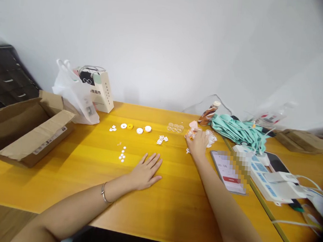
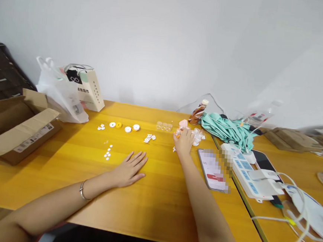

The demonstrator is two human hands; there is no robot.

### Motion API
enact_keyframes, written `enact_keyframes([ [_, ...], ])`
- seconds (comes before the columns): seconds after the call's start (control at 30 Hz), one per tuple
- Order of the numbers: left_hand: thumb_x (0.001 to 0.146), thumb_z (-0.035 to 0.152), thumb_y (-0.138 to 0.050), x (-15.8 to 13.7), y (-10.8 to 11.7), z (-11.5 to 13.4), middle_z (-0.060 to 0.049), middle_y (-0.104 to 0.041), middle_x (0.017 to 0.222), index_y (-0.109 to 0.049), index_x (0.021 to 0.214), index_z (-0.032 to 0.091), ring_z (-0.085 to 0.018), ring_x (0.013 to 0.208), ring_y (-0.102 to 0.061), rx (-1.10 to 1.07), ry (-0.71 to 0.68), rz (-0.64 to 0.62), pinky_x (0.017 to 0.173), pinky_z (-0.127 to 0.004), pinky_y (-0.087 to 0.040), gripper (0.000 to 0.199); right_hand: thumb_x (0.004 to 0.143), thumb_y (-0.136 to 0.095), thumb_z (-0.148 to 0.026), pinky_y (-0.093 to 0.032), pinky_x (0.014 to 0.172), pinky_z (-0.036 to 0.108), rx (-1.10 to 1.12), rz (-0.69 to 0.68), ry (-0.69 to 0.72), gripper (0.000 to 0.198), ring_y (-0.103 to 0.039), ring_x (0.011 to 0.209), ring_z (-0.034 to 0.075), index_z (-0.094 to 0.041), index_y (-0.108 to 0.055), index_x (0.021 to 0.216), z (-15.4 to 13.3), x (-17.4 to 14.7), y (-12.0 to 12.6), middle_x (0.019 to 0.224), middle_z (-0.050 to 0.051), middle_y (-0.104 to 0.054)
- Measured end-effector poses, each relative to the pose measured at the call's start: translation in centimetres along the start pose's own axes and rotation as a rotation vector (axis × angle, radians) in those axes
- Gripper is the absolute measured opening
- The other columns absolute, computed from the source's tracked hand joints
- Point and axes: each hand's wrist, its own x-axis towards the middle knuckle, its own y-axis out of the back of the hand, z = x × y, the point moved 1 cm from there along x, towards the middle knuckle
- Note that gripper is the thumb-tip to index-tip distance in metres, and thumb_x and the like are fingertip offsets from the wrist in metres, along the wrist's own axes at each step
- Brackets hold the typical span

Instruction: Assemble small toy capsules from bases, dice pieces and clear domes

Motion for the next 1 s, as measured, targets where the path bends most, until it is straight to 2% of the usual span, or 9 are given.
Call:
enact_keyframes([
  [0.13, 0.090, 0.053, -0.019, 0.0, 0.1, 0.0, -0.012, -0.020, 0.146, -0.016, 0.140, 0.016, -0.025, 0.136, -0.014, -0.006, 0.002, -0.022, 0.109, -0.045, -0.010, 0.063, 0.082, -0.046, -0.036, -0.039, 0.086, 0.043, 0.229, -0.120, 0.249, 0.031, -0.050, 0.100, 0.028, -0.015, -0.050, 0.104, -2.0, -4.4, 0.5, 0.100, 0.013, -0.057],
  [0.3, 0.090, 0.053, -0.018, 0.0, 0.4, 0.1, -0.012, -0.020, 0.146, -0.013, 0.141, 0.015, -0.025, 0.136, -0.012, -0.016, 0.001, -0.042, 0.109, -0.045, -0.009, 0.063, 0.084, -0.045, -0.041, -0.035, 0.099, 0.048, 0.427, -0.422, 0.492, 0.046, -0.036, 0.126, 0.027, -0.021, -0.041, 0.124, -3.2, -9.8, 1.8, 0.136, 0.013, -0.040],
  [0.4, 0.090, 0.053, -0.018, -0.1, 0.7, 0.1, -0.012, -0.022, 0.146, -0.014, 0.141, 0.016, -0.024, 0.136, -0.014, -0.026, 0.006, -0.042, 0.109, -0.045, -0.010, 0.063, 0.085, -0.043, -0.042, -0.030, 0.103, 0.049, 0.405, -0.559, 0.518, 0.048, -0.031, 0.130, 0.027, -0.021, -0.040, 0.128, -3.0, -10.7, 2.6, 0.139, 0.012, -0.037],
  [0.57, 0.090, 0.052, -0.022, -0.1, 0.8, 0.4, -0.013, -0.025, 0.144, -0.018, 0.140, 0.015, -0.025, 0.135, -0.017, -0.020, 0.008, -0.006, 0.108, -0.046, -0.015, 0.062, 0.084, -0.043, -0.045, -0.028, 0.104, 0.051, 0.428, -0.627, 0.478, 0.050, -0.030, 0.130, 0.027, -0.024, -0.041, 0.129, -2.9, -10.1, 2.9, 0.141, 0.011, -0.036],
  [0.7, 0.089, 0.047, -0.031, 0.3, 1.5, 0.3, -0.011, -0.043, 0.135, -0.040, 0.129, 0.018, -0.025, 0.128, -0.034, -0.030, -0.052, 0.043, 0.105, -0.044, -0.025, 0.050, 0.083, -0.044, -0.045, -0.027, 0.106, 0.050, 0.473, -0.660, 0.481, 0.050, -0.030, 0.131, 0.026, -0.024, -0.042, 0.128, -2.8, -9.7, 2.8, 0.141, 0.010, -0.035],
  [0.77, 0.091, 0.037, -0.032, 0.5, 2.9, -0.5, -0.007, -0.058, 0.119, -0.054, 0.113, 0.021, -0.019, 0.114, -0.050, -0.073, -0.084, 0.139, 0.099, -0.037, -0.034, 0.035, 0.083, -0.044, -0.045, -0.026, 0.106, 0.049, 0.482, -0.673, 0.483, 0.050, -0.029, 0.131, 0.025, -0.024, -0.041, 0.129, -2.6, -9.6, 2.9, 0.142, 0.010, -0.034],
  [0.83, 0.091, 0.028, -0.033, 0.6, 5.0, -2.4, -0.006, -0.064, 0.104, -0.060, 0.102, 0.020, -0.016, 0.100, -0.057, -0.102, -0.013, 0.328, 0.092, -0.031, -0.040, 0.030, 0.084, -0.044, -0.046, -0.026, 0.107, 0.049, 0.479, -0.688, 0.483, 0.050, -0.028, 0.131, 0.025, -0.024, -0.041, 0.129, -2.5, -9.5, 3.0, 0.142, 0.009, -0.034],
  [0.93, 0.088, 0.027, -0.040, -0.3, 8.0, -7.4, -0.007, -0.064, 0.102, -0.059, 0.099, 0.018, -0.017, 0.098, -0.057, -0.098, 0.243, 0.631, 0.091, -0.032, -0.041, 0.024, 0.084, -0.043, -0.046, -0.024, 0.107, 0.048, 0.462, -0.710, 0.485, 0.050, -0.026, 0.132, 0.024, -0.024, -0.041, 0.129, -2.5, -9.5, 3.2, 0.143, 0.009, -0.032],
  [1.0, 0.087, 0.027, -0.041, -1.5, 9.1, -11.4, -0.007, -0.064, 0.100, -0.059, 0.097, 0.018, -0.018, 0.096, -0.057, -0.076, 0.464, 0.721, 0.090, -0.033, -0.041, 0.023, 0.084, -0.043, -0.046, -0.024, 0.107, 0.048, 0.455, -0.714, 0.491, 0.051, -0.025, 0.133, 0.024, -0.023, -0.041, 0.129, -2.6, -9.5, 3.2, 0.143, 0.010, -0.032],
])
